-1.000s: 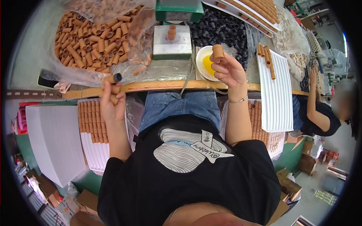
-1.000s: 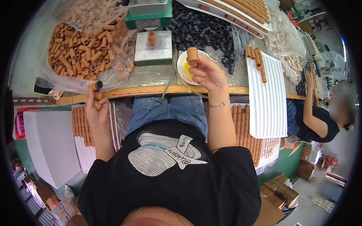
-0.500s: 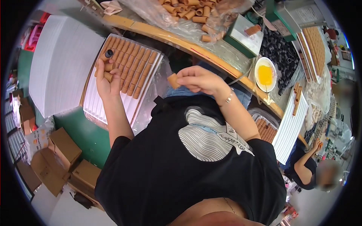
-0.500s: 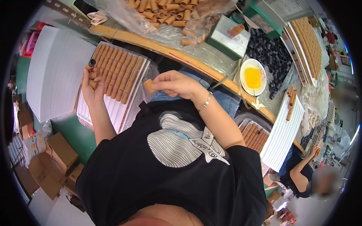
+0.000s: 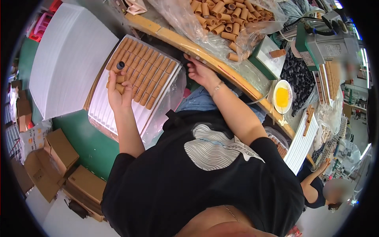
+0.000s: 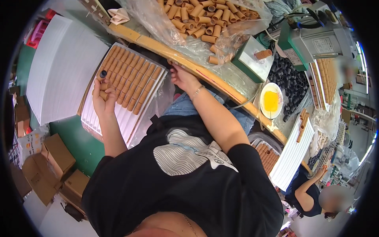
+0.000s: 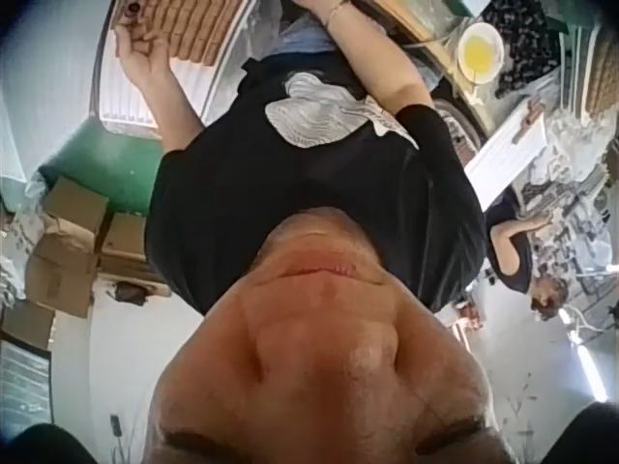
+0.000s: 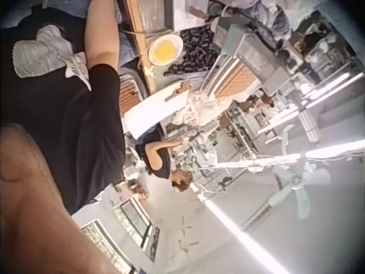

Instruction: Applying glue and using a manual press to assemble small cylindrical components at a factory workstation.

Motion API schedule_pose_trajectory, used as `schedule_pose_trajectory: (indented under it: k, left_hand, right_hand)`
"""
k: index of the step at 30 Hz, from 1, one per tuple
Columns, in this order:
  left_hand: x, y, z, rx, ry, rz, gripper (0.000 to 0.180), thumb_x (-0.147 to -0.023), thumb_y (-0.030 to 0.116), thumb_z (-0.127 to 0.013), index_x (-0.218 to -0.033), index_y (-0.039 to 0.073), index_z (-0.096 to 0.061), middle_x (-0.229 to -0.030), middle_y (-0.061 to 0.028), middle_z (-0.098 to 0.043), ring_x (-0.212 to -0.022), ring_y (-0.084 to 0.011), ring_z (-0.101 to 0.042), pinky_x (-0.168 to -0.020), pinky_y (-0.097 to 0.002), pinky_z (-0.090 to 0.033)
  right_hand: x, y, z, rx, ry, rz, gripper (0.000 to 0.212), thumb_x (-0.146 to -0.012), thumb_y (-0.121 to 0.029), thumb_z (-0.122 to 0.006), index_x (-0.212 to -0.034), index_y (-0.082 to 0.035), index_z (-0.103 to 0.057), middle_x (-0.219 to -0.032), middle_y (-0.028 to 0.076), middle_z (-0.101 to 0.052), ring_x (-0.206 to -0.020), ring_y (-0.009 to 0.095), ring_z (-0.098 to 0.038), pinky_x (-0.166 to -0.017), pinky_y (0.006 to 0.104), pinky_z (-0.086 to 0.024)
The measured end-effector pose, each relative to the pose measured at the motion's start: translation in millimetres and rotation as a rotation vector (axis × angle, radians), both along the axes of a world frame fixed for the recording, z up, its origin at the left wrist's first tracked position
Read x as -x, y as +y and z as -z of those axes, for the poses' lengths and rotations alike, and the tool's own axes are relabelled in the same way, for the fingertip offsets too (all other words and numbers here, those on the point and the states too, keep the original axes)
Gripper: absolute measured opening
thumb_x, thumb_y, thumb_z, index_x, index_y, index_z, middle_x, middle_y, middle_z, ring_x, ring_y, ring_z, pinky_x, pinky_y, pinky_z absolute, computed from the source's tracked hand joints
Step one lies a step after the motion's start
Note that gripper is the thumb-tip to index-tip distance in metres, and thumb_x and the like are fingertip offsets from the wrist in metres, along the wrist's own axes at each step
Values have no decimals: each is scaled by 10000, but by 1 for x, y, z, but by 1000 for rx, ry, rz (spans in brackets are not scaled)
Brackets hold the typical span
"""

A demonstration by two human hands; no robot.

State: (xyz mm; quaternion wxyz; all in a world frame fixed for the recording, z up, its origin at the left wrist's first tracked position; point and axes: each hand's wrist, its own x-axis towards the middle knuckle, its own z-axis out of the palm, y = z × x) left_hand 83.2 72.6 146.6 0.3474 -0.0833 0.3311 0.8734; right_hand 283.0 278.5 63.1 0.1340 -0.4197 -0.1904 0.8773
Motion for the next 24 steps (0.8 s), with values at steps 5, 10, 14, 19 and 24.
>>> schedule_pose_trajectory:
  k: [5, 10, 14, 19, 24]
  left_hand:
    - [-8, 15, 7, -17, 118, 169, 252, -952, 179, -554, -1145, 17, -547, -1053, -74, -591, -900, -123, -539, -579, -181, -408]
    - [-42, 45, 9, -50, 10, 345, 246, -957, 174, -543, -1159, 33, -546, -1095, -78, -602, -941, -131, -546, -581, -184, -403]
    - [-82, 88, -6, -101, -33, 600, 296, -951, 170, -550, -1220, 57, -503, -1042, -79, -610, -898, -138, -548, -572, -206, -401]
    - [-125, 128, -16, -192, -49, 837, 263, -967, 162, -514, -1212, 67, -526, -1096, -58, -595, -940, -168, -550, -574, -204, -399]
    - [-180, 160, -36, -308, -52, 1050, 263, -969, 165, -511, -1210, 59, -516, -1082, -71, -603, -931, -156, -560, -569, -201, -392]
  right_hand:
    - [3, -5, 36, -362, -230, -346, 226, -933, -335, -566, -974, -122, -628, -737, 9, -554, -595, 116, -492, -481, 260, -405]
    - [-54, -32, -63, -1222, 87, -774, 277, -902, -277, -625, -1015, -32, -685, -807, 48, -671, -685, 97, -584, -589, 273, -494]
    - [-135, -23, -182, -881, 119, -884, 203, -914, -190, -609, -990, -17, -683, -826, 52, -677, -713, 66, -606, -615, 221, -474]
    - [-243, -6, -223, -1087, -384, -244, 127, -892, -114, -610, -913, -12, -683, -785, 8, -667, -695, 55, -589, -596, 205, -454]
    - [-440, 49, -170, -1244, -1449, 736, 288, -762, -268, -738, -880, -8, -703, -785, 104, -689, -708, 151, -634, -653, 292, -495]
